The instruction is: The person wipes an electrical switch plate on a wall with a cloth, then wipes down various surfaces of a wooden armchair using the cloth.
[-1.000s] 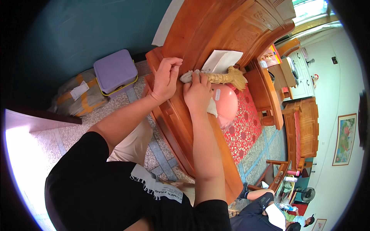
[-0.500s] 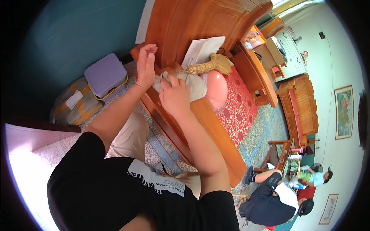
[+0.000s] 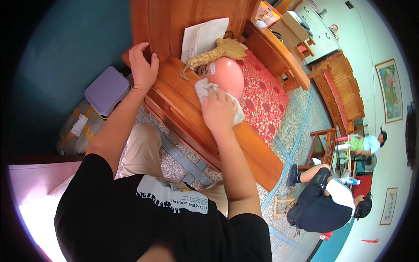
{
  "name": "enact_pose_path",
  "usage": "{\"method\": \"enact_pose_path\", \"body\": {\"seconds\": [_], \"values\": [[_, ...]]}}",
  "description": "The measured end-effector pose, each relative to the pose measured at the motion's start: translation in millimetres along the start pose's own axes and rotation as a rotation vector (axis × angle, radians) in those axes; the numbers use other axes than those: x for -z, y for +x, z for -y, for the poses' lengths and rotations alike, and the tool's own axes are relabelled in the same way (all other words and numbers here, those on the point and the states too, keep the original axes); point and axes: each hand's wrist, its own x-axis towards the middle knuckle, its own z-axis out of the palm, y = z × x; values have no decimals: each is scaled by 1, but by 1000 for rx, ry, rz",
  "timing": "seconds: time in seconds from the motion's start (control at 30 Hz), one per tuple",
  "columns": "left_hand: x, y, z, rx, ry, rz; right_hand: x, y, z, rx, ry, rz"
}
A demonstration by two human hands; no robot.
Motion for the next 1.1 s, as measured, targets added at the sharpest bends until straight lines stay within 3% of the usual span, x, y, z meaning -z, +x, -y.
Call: {"method": "enact_pose_path", "body": {"seconds": [0.23, 0.37, 0.4, 0.47, 0.57, 0.63, 0.7, 0.73, 0.77, 0.9, 1.1], "values": [[-6, 3, 20, -18, 88, -2, 47, -91, -108, -477, -185, 159], [-8, 3, 23, -24, 144, 31, 79, -155, -165, -631, -330, 143], [-6, 4, 19, -22, 151, 41, 85, -169, -176, -641, -334, 140], [-6, 4, 20, -38, 153, 43, 96, -191, -191, -733, -7, 56], [-6, 5, 22, -51, 153, 44, 122, -214, -198, -903, -105, 162], [-9, 4, 23, -43, 149, 48, 131, -226, -201, -865, -148, 84], [-7, 3, 25, -66, 123, 36, 145, -228, -193, -694, -91, -216], [-6, 2, 24, -67, 123, 47, 152, -223, -182, -665, -3, -255], [-5, 3, 22, -60, 126, 46, 147, -221, -176, -671, -2, -251], [-8, 2, 25, -42, 124, 23, 106, -212, -147, -303, -160, 33], [-6, 1, 14, 10, 103, -9, 80, -161, -97, -211, -114, 128]]}}
